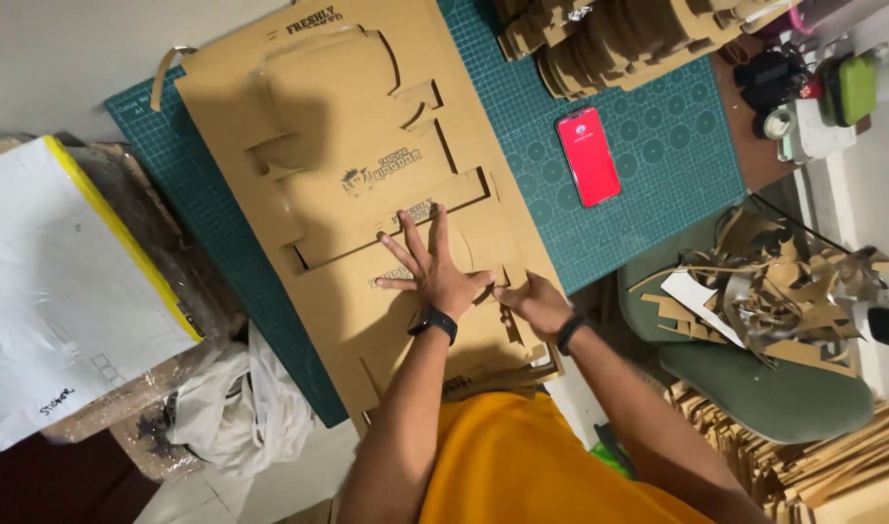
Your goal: The person is manually punching out pre-cut cardboard shapes from a large corrugated sheet on a workstation.
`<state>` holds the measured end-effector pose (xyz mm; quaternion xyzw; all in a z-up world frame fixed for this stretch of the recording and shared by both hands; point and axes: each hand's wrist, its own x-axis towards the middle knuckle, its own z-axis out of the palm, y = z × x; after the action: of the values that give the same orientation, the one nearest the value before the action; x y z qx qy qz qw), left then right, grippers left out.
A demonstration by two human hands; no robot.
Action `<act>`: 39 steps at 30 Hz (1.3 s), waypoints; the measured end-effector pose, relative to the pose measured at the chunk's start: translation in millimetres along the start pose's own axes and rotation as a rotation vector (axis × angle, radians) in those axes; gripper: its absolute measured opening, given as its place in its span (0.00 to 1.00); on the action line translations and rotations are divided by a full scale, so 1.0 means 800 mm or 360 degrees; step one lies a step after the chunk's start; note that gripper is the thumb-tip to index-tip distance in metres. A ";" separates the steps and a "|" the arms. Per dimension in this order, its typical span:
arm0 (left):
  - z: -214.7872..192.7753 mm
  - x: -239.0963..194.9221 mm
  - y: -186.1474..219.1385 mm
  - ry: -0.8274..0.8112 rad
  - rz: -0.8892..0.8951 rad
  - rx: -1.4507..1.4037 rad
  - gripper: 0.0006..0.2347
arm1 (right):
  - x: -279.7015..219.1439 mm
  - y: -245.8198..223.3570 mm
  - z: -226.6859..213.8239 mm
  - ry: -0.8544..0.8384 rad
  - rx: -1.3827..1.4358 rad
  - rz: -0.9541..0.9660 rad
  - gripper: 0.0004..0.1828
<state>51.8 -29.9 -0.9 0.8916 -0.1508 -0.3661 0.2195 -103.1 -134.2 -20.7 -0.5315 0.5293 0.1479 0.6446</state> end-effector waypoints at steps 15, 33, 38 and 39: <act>0.020 0.002 -0.005 0.0266 0.0044 0.0044 0.58 | -0.069 -0.119 0.010 -0.0399 0.1036 0.0763 0.14; 0.026 -0.002 0.002 0.0295 0.0018 0.0240 0.60 | -0.013 -0.026 -0.007 -0.0360 0.0511 0.0327 0.30; 0.019 0.004 0.002 0.0249 0.0043 0.0122 0.59 | -0.006 -0.019 0.000 -0.0396 0.0050 -0.0087 0.16; 0.021 0.004 0.000 0.0230 0.0038 0.0119 0.59 | -0.003 -0.008 0.002 -0.0352 -0.0055 -0.0171 0.14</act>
<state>42.3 -35.8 -13.4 0.9214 -0.1588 -0.2923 0.2007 -98.5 -134.3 -15.2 -0.5506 0.4231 0.1799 0.6967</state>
